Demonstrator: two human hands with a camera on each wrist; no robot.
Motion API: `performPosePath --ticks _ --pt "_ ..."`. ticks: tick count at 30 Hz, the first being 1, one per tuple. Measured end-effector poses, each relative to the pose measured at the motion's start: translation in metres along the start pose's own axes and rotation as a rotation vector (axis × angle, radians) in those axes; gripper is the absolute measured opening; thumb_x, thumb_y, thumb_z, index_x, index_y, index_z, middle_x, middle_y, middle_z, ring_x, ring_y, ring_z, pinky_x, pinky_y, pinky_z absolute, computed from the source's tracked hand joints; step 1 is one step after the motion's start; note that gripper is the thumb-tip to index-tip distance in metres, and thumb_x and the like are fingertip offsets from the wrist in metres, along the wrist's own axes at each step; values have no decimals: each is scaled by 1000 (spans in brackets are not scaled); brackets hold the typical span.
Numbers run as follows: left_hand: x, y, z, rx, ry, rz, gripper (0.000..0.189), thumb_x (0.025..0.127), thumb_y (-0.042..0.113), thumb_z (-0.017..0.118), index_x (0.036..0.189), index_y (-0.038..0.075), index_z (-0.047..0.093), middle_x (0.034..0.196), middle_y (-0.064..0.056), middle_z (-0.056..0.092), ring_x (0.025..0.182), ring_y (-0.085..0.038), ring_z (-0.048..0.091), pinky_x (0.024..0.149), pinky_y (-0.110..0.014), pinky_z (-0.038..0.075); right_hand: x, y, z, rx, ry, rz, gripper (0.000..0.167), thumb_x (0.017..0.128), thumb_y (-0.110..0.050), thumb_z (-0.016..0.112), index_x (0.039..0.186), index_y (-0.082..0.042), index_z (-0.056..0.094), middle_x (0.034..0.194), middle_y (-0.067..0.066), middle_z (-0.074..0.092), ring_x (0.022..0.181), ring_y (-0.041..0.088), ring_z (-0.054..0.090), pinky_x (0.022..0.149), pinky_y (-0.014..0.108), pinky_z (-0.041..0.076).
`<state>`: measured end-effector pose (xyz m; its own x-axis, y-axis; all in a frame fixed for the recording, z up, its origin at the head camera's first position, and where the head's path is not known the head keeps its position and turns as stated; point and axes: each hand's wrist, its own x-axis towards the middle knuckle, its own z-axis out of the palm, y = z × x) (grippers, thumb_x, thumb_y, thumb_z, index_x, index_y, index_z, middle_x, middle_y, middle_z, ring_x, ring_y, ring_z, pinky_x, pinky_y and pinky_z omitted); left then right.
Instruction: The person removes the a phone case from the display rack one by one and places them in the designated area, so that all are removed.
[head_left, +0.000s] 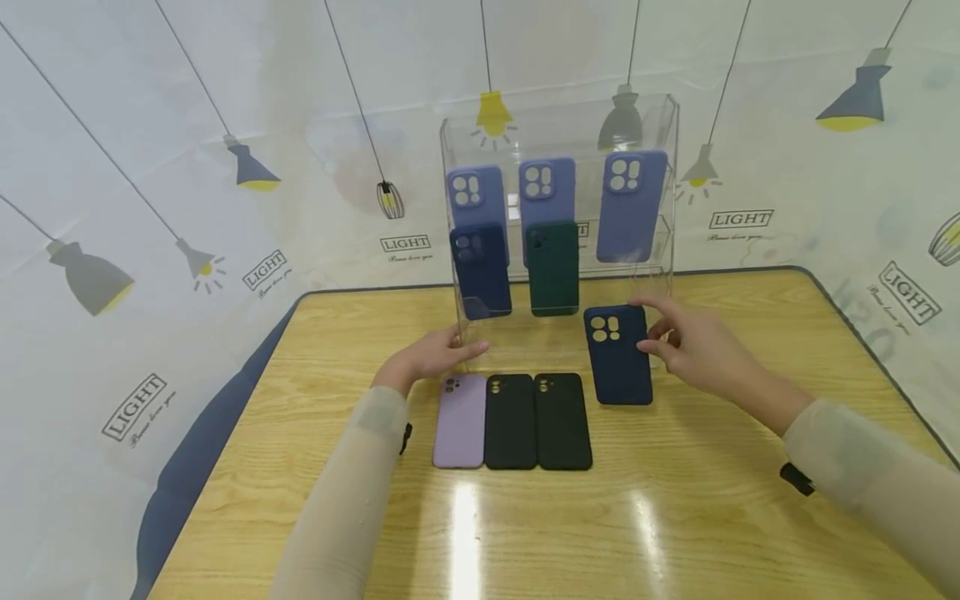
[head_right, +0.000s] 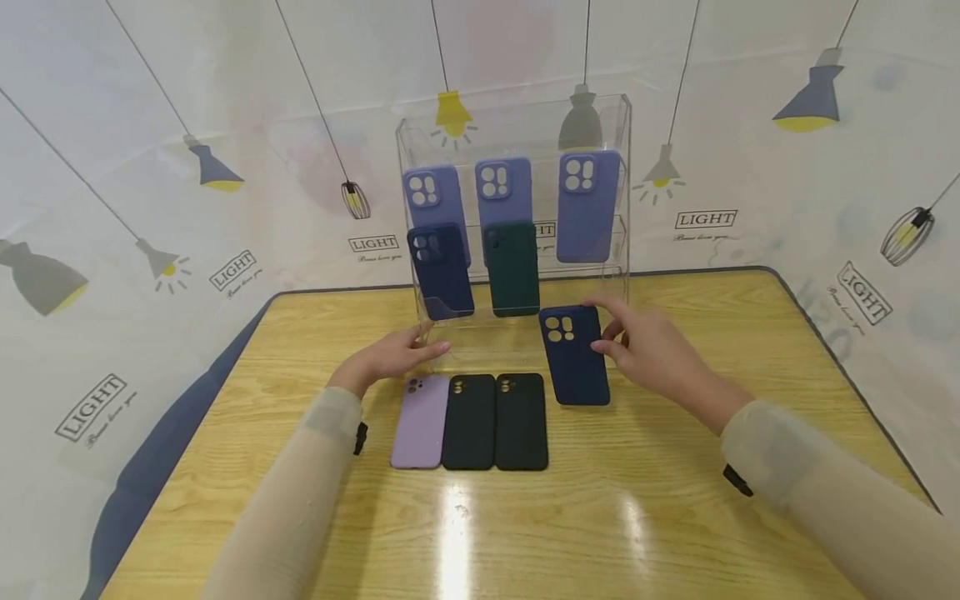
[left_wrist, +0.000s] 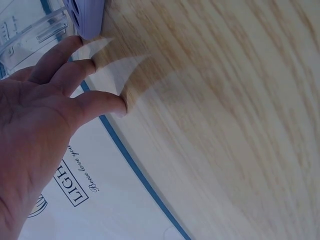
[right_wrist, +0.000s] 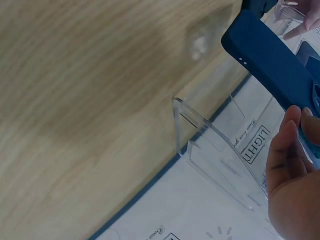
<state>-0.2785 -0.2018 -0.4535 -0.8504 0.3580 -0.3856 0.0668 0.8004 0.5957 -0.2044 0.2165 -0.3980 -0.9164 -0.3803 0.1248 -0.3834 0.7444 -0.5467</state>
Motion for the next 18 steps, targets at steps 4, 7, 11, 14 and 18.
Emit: performPosePath --ticks 4,7,11,14,18 --pt "-1 1 0 -2 1 2 109 98 82 49 173 13 11 170 -24 37 158 -39 39 128 -56 37 -4 5 9 59 -20 29 65 102 -1 68 159 -22 43 105 17 78 64 16 66 48 29 44" --pt "-1 2 0 -2 1 2 109 98 82 49 173 13 11 170 -24 38 157 -39 40 128 -56 37 -7 8 15 107 -38 52 65 102 -1 68 158 -22 43 106 18 78 66 19 68 48 30 45" --pt "-1 1 0 1 2 0 109 97 82 48 173 14 11 170 -24 38 158 -39 40 128 -56 37 -9 11 20 142 -64 80 65 101 -3 70 159 -17 43 104 18 78 71 24 71 51 31 47" --pt "0 0 1 3 2 -2 108 97 82 48 173 15 11 170 -23 38 158 -39 40 127 -56 38 -11 16 24 157 -95 110 66 101 -4 70 160 -13 41 100 15 79 72 26 71 53 31 48" --pt "-1 1 0 2 -2 -3 107 98 81 48 173 15 10 170 -24 38 158 -39 40 128 -56 37 -14 22 29 219 -154 158 67 102 -5 70 160 -9 38 98 15 77 64 21 64 54 31 49"
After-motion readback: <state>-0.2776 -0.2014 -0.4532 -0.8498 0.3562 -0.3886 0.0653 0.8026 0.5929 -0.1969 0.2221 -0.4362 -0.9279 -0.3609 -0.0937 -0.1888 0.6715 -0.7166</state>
